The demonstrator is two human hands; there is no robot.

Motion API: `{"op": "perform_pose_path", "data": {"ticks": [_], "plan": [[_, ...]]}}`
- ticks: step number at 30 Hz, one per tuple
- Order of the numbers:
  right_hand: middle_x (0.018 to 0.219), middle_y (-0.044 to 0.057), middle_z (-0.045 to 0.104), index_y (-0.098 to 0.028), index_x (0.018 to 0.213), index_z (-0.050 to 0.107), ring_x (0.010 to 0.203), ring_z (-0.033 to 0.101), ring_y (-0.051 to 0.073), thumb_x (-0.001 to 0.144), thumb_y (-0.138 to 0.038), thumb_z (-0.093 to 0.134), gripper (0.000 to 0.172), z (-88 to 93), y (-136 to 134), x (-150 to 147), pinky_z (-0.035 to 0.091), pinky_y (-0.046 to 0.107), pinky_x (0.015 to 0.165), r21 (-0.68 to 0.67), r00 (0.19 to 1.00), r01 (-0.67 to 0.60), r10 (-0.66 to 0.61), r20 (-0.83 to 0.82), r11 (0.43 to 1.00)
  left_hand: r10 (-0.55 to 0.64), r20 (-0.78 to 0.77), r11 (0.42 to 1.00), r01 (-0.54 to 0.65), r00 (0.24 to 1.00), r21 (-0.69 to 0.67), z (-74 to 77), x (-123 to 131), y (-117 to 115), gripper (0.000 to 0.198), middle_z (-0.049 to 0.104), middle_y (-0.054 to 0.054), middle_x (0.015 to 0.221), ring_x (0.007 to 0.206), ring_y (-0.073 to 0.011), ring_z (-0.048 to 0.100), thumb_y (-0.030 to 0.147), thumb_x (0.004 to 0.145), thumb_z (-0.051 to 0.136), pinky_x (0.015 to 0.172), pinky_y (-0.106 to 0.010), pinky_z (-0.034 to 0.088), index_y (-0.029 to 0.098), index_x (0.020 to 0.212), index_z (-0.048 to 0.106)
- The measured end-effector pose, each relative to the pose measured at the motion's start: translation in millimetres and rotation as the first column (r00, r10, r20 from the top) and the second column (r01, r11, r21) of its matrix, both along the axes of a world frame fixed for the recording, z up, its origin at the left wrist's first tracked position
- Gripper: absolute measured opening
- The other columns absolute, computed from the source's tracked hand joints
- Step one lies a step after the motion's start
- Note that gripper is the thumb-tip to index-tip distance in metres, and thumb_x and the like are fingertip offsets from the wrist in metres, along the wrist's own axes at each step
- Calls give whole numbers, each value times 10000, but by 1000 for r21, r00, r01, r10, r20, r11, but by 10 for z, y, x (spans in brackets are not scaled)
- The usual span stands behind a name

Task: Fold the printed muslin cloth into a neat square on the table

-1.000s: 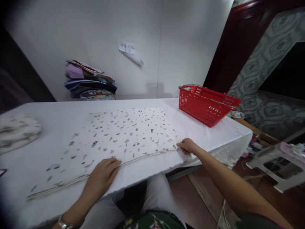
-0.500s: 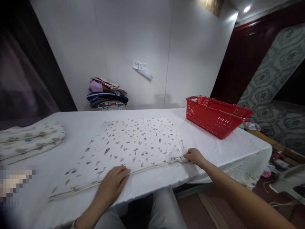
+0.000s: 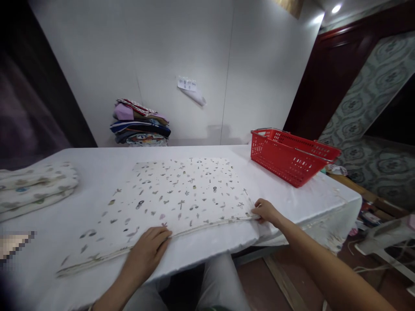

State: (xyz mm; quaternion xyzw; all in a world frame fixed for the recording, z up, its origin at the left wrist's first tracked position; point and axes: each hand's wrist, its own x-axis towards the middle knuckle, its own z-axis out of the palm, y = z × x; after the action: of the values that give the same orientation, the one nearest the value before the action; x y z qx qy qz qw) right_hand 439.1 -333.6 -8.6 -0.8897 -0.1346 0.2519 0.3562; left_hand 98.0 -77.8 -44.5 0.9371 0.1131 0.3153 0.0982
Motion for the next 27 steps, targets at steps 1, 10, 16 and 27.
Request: {"op": "perform_pose_path", "data": {"ticks": [1, 10, 16, 27], "plan": [[601, -61, 517, -172, 864, 491, 418, 531, 107, 711, -167, 668, 233, -11, 17, 6, 467, 237, 418, -47, 1000, -15, 16, 21, 999, 10, 6, 1000, -10, 1000, -3, -4, -1, -1, 195, 655, -48, 889, 849, -187, 602, 268, 880, 460, 761, -347, 515, 211, 901, 645], [518, -63, 502, -101, 1306, 421, 447, 539, 133, 759, -243, 670, 618, 60, 41, 97, 467, 243, 445, -99, 993, -94, 86, -82, 991, 59, -122, 991, -73, 991, -114, 131, -9, -18, 244, 632, -44, 846, 824, -179, 583, 344, 888, 457, 746, -334, 486, 208, 815, 646], [562, -28, 555, -121, 1329, 432, 568, 567, 139, 801, -378, 650, 626, 219, 123, 155, 466, 238, 546, 63, 982, 19, -7, -189, 998, 71, -340, 979, -131, 938, -155, 407, 188, 158, 295, 631, -45, 852, 811, -191, 570, 342, 892, 412, 744, -364, 458, 199, 758, 633], [674, -2, 597, -131, 1296, 468, 597, 533, 110, 788, -282, 662, 564, 140, 436, 452, 427, 209, 547, 285, 954, 134, -45, -297, 949, 85, -188, 996, -83, 978, 15, -21, 151, 441, 264, 648, -61, 1089, 1011, -219, 589, 374, 873, 481, 890, -407, 477, 216, 989, 658]]}}
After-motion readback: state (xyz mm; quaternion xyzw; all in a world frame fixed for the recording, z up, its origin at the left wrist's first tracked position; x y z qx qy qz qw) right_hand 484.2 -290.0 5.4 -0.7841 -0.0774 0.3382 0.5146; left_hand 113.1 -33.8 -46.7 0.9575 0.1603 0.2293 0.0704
